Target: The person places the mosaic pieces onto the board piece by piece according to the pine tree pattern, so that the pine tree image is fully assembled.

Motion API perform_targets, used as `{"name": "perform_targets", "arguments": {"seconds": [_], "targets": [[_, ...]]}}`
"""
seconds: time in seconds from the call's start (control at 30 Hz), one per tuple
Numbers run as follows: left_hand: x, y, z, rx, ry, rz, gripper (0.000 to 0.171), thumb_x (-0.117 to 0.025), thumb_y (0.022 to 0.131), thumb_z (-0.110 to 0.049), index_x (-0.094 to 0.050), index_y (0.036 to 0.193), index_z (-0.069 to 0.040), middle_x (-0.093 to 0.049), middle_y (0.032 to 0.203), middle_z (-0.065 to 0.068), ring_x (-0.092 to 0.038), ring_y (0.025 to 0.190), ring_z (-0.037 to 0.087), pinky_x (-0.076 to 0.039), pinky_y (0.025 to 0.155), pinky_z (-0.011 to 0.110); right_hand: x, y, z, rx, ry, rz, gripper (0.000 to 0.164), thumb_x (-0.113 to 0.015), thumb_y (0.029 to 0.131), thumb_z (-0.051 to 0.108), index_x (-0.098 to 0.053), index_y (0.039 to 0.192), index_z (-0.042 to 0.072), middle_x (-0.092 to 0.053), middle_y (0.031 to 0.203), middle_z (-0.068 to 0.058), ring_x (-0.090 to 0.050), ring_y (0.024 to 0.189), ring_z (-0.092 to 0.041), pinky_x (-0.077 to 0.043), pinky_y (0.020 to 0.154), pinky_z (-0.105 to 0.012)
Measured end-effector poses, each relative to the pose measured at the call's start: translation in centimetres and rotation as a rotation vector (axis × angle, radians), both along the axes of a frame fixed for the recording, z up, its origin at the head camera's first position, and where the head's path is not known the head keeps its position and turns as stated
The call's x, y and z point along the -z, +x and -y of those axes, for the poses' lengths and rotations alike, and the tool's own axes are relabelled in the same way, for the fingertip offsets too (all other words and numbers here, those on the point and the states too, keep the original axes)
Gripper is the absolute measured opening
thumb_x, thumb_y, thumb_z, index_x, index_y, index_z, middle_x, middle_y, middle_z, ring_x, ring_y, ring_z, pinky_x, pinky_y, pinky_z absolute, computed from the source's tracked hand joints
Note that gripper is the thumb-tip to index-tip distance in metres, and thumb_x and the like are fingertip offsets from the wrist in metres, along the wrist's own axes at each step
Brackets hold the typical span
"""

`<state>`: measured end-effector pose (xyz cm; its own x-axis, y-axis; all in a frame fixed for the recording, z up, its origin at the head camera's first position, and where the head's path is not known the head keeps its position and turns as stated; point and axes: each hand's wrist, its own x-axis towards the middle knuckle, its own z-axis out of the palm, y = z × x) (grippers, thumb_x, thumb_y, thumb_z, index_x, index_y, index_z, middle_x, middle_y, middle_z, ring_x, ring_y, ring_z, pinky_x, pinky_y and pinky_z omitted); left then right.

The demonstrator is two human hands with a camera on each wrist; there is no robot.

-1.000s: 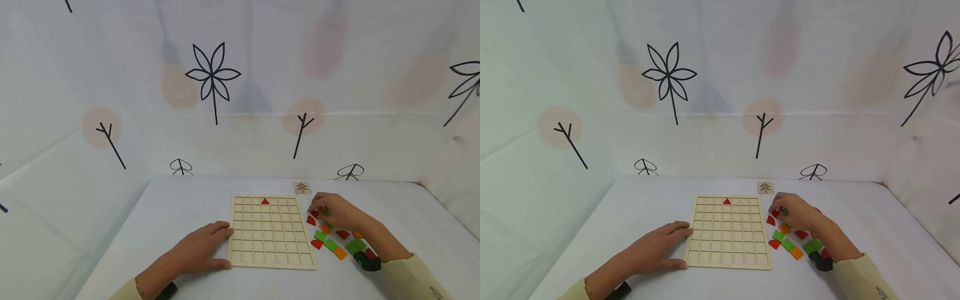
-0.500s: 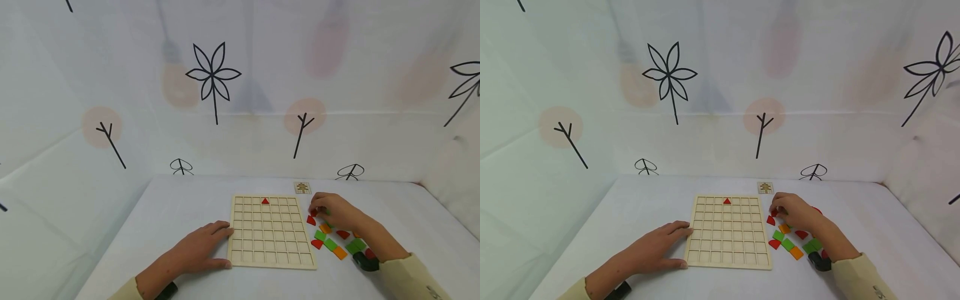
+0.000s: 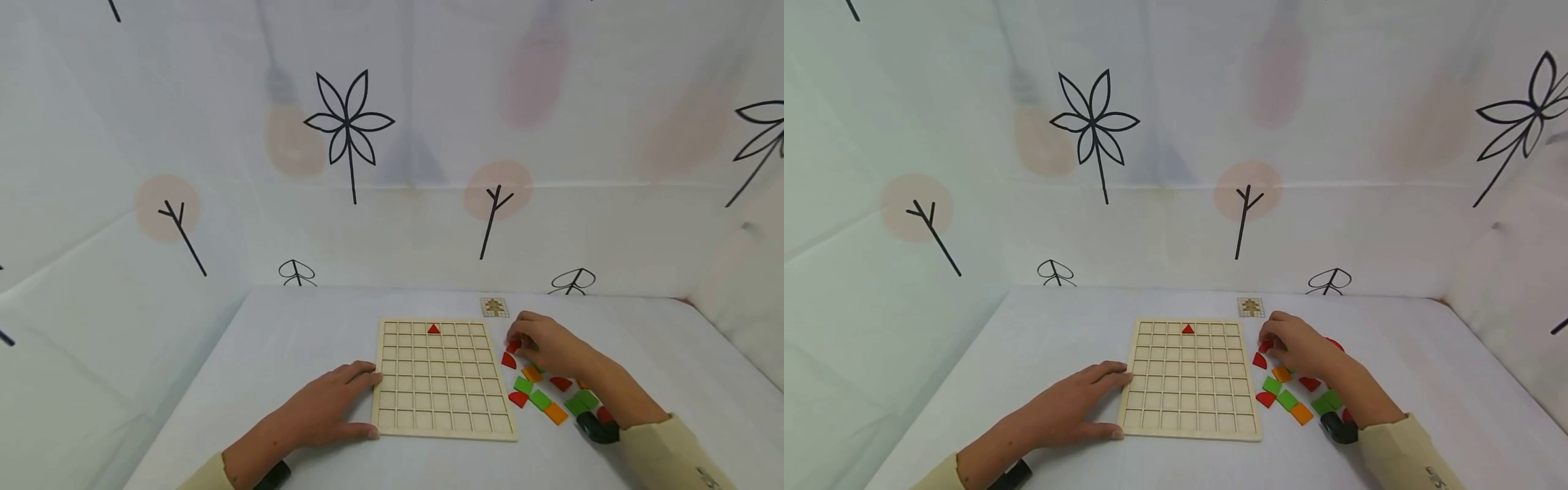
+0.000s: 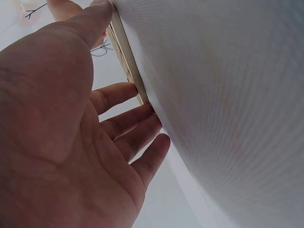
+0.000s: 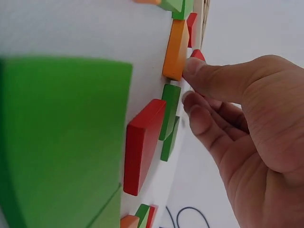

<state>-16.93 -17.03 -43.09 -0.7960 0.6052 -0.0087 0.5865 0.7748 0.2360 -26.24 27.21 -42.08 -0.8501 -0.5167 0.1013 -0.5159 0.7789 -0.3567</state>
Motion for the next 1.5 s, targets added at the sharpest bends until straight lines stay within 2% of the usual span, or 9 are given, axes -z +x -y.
{"name": "perform_targets", "arguments": {"seconds": [0.2,0.4,0.6,0.83,1.13,1.5], "targets": [[0.0,0.0,0.0,-0.004,0.002,0.008,0.083,-0.064,0.093,-0.073,-0.046,0.16,-0.026,-0.041,0.164,-0.004,-0.048,0.146,0.022,-0.047,0.115,0.047,-0.2,-0.1,0.0,-0.013,-0.033,0.015,0.021,-0.079,0.093,0.0,-0.072,0.096,0.02,-0.063,0.094,0.011,-0.058,0.086,-0.008,-0.058,0.08,-0.026],[0.0,0.0,0.0,-0.005,0.005,0.016,0.084,-0.065,0.093,-0.073,-0.046,0.159,-0.025,-0.041,0.164,-0.004,-0.048,0.146,0.023,-0.046,0.115,0.047,-0.6,-0.2,0.2,-0.026,-0.064,-0.012,0.021,-0.079,0.093,-0.001,-0.071,0.097,0.019,-0.064,0.092,0.012,-0.06,0.084,-0.008,-0.058,0.076,-0.025],[0.2,-0.1,0.1,-0.01,-0.004,0.019,0.084,-0.065,0.093,-0.073,-0.045,0.16,-0.027,-0.04,0.165,-0.006,-0.047,0.147,0.021,-0.045,0.117,0.046,-1.1,0.0,1.1,-0.075,-0.089,-0.069,0.019,-0.077,0.094,-0.002,-0.079,0.107,0.013,-0.064,0.095,0.011,-0.057,0.084,-0.006,-0.056,0.073,-0.024],[0.3,-0.2,0.0,-0.005,-0.007,0.022,0.084,-0.064,0.093,-0.074,-0.044,0.161,-0.028,-0.039,0.165,-0.005,-0.047,0.147,0.022,-0.045,0.116,0.047,-1.6,0.2,2.9,-0.13,-0.115,-0.067,0.021,-0.076,0.094,-0.003,-0.075,0.101,0.016,-0.064,0.095,0.008,-0.056,0.085,-0.006,-0.055,0.075,-0.024],[0.2,-0.2,0.1,-0.005,-0.018,0.02,0.085,-0.063,0.093,-0.074,-0.044,0.161,-0.027,-0.039,0.165,-0.004,-0.047,0.147,0.022,-0.045,0.116,0.046,-2.0,0.2,4.8,-0.093,-0.114,-0.033,0.016,-0.075,0.097,0.002,-0.071,0.099,0.017,-0.065,0.091,0.012,-0.058,0.084,-0.007,-0.058,0.076,-0.035],[0.2,-0.1,0.1,-0.009,-0.013,0.032,0.084,-0.063,0.094,-0.074,-0.043,0.161,-0.028,-0.038,0.166,-0.005,-0.046,0.148,0.022,-0.045,0.117,0.047,-1.7,-0.9,6.8,-0.093,-0.193,-0.037,0.008,-0.075,0.097,0.005,-0.071,0.096,0.012,-0.063,0.091,0.008,-0.058,0.083,-0.01,-0.054,0.073,-0.028]]}}
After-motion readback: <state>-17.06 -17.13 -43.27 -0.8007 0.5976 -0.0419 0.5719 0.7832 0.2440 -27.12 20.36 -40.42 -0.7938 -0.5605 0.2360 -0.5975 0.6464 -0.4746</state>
